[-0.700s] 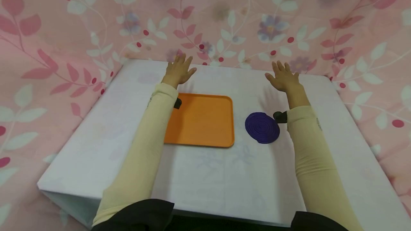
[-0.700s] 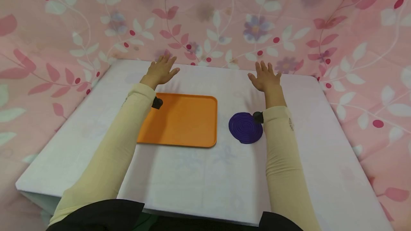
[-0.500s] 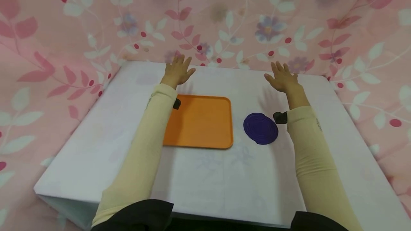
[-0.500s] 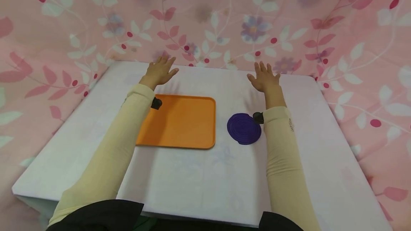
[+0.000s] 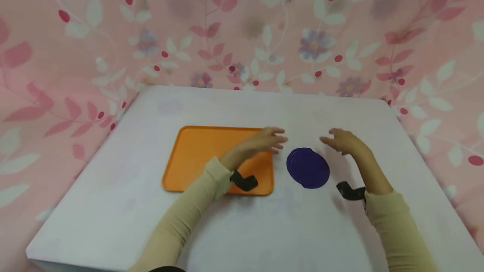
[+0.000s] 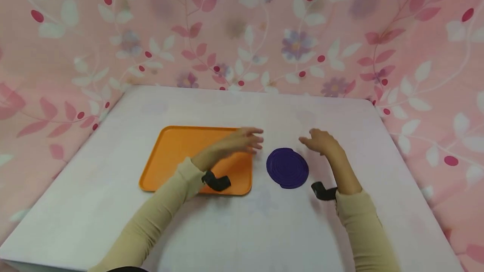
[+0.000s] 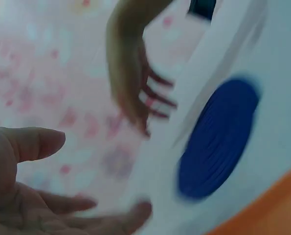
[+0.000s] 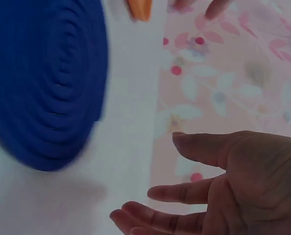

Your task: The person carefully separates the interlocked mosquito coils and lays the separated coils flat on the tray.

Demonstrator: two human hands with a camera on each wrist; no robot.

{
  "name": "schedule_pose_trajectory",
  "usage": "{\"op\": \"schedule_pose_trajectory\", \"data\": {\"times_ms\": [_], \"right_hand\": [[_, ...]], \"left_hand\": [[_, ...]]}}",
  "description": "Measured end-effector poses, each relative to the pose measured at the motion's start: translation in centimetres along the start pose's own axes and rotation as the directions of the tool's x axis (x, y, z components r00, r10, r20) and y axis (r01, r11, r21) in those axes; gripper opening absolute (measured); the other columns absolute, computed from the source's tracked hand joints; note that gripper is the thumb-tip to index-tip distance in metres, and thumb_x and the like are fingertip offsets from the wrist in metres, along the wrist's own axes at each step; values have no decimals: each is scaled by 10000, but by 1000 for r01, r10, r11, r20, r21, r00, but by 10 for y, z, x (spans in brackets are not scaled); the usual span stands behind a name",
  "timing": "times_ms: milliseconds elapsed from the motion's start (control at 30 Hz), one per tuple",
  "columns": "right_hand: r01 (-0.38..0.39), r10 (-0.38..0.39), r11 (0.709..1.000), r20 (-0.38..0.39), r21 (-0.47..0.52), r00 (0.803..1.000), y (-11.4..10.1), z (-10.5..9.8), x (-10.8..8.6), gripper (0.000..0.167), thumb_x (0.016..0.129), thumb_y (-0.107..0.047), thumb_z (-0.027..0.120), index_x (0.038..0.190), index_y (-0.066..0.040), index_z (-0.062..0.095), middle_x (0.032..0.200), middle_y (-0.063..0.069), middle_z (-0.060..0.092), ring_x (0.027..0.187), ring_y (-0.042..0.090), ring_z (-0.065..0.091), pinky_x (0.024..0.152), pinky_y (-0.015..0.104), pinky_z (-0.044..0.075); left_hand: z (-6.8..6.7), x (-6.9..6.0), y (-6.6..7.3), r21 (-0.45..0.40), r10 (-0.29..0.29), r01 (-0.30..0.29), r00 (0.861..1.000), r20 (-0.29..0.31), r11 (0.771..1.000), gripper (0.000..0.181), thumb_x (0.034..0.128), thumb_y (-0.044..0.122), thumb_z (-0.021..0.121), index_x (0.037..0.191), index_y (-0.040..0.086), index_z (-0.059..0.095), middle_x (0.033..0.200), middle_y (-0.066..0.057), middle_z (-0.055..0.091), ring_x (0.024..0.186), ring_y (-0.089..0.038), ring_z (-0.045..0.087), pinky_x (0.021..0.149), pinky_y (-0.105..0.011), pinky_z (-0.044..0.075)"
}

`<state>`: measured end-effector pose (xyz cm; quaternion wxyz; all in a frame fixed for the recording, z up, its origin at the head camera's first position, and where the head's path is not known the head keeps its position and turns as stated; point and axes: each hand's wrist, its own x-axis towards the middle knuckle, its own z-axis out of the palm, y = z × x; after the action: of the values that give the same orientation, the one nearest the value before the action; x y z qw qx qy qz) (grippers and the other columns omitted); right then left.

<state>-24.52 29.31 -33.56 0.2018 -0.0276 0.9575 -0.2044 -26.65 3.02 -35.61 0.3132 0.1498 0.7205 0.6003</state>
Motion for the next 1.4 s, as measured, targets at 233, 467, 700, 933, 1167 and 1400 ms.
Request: {"op": "schedule_pose_trajectory", "data": {"times_ms": [233,467,700,933,1167,1400], "right_hand": [[-61,62,989,-7,132,998,3,50,-24,660,928,-328,490,1262,217,324,1101,404,495,816,352,626,622,351,548],[-61,63,998,-97,26,993,-2,64,-29,596,894,-317,525,1128,226,454,1034,374,549,837,433,599,646,439,505],[-77,82,996,-117,48,990,3,64,-23,557,851,-316,589,1091,180,505,1048,342,559,927,470,556,708,484,477],[-55,74,983,-102,176,992,10,63,-14,407,844,-234,608,1002,132,522,883,209,548,797,294,525,634,327,434],[28,10,905,-87,424,996,18,56,-10,444,892,-178,588,1188,122,447,1108,291,554,858,198,588,684,262,493],[201,-102,787,-199,583,975,10,35,-22,390,890,-149,595,1162,93,457,905,-60,615,727,21,611,646,236,539]], "left_hand": [[52,-13,-36,184,-36,52,996,-85,982,660,903,260,529,1451,46,231,1513,-131,231,1402,-268,211,1131,-422,199],[76,-20,-42,182,10,15,990,-138,983,659,881,249,518,1438,22,250,1498,-151,255,1396,-275,222,1134,-424,186],[89,-20,-47,146,88,-68,987,-137,987,645,882,200,509,1429,-20,245,1459,-180,301,1355,-284,297,1122,-405,226],[89,-16,-51,89,108,-93,978,-177,992,625,868,150,516,1414,-31,274,1472,-183,281,1382,-284,244,1135,-412,185],[76,-8,-54,152,156,-129,971,-181,980,612,864,44,521,1404,-74,258,1371,-242,419,1284,-311,414,1073,-400,322],[48,-1,-49,158,222,-194,957,-186,968,302,892,63,563,1168,-60,575,1033,-198,642,898,-183,600,760,-234,508]]}}
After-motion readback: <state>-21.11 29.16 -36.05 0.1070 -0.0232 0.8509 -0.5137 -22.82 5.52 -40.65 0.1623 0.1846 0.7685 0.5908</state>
